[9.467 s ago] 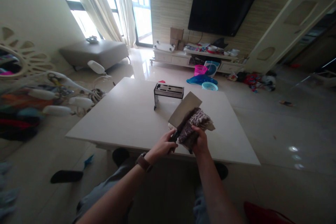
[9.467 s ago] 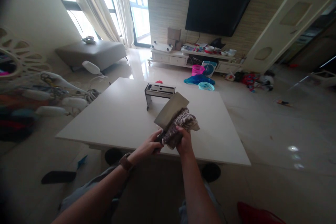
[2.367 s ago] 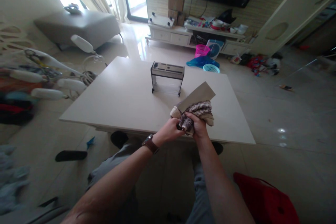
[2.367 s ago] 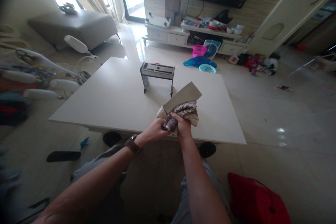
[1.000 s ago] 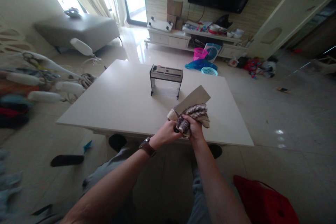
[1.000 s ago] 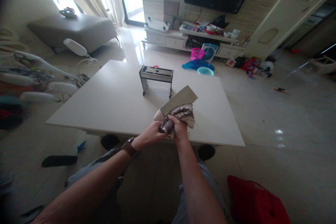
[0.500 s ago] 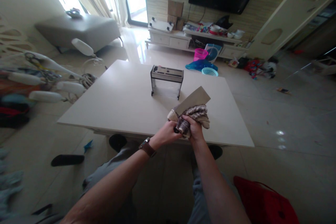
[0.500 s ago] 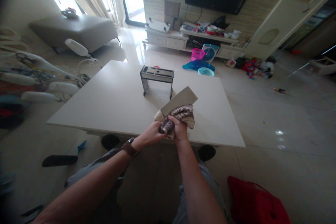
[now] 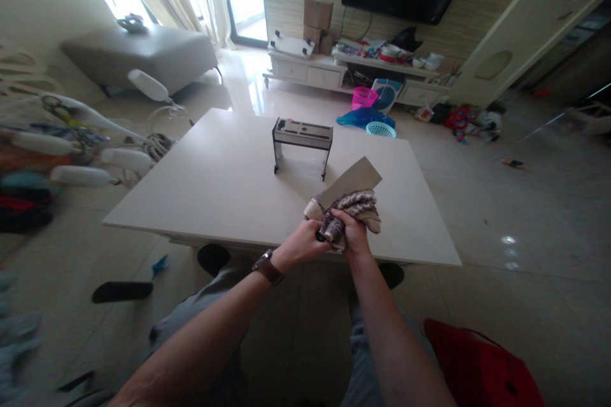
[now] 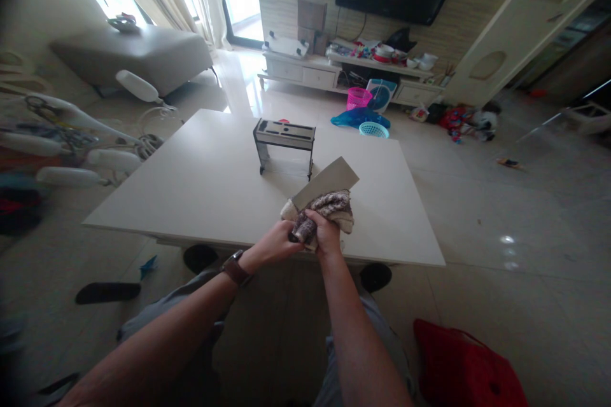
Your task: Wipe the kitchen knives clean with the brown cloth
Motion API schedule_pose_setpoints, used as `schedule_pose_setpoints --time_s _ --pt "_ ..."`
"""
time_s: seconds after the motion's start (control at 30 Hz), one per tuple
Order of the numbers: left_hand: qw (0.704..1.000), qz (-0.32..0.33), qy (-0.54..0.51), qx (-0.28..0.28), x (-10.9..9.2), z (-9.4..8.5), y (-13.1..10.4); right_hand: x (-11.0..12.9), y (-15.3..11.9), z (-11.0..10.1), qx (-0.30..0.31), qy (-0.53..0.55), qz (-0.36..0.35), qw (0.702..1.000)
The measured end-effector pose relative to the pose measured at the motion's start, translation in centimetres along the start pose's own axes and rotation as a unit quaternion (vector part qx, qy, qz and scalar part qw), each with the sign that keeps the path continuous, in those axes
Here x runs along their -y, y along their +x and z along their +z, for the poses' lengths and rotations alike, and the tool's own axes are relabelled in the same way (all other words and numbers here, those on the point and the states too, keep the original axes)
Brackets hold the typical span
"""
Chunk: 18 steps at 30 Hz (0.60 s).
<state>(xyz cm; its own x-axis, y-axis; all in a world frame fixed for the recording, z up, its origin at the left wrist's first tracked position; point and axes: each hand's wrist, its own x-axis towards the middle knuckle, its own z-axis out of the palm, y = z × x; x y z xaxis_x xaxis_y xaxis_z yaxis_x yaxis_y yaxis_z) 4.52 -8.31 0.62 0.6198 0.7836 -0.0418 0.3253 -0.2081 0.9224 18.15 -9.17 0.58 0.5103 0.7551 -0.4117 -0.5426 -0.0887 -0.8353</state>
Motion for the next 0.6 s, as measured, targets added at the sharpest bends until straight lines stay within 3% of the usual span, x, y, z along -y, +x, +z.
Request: schedule_pose_setpoints --time_s 0.6 --pt "1.0 -0.002 -0.006 -0.003 0.05 0.05 -0.05 -0.41 0.33 -0.34 0.023 -0.018 -0.017 0.999"
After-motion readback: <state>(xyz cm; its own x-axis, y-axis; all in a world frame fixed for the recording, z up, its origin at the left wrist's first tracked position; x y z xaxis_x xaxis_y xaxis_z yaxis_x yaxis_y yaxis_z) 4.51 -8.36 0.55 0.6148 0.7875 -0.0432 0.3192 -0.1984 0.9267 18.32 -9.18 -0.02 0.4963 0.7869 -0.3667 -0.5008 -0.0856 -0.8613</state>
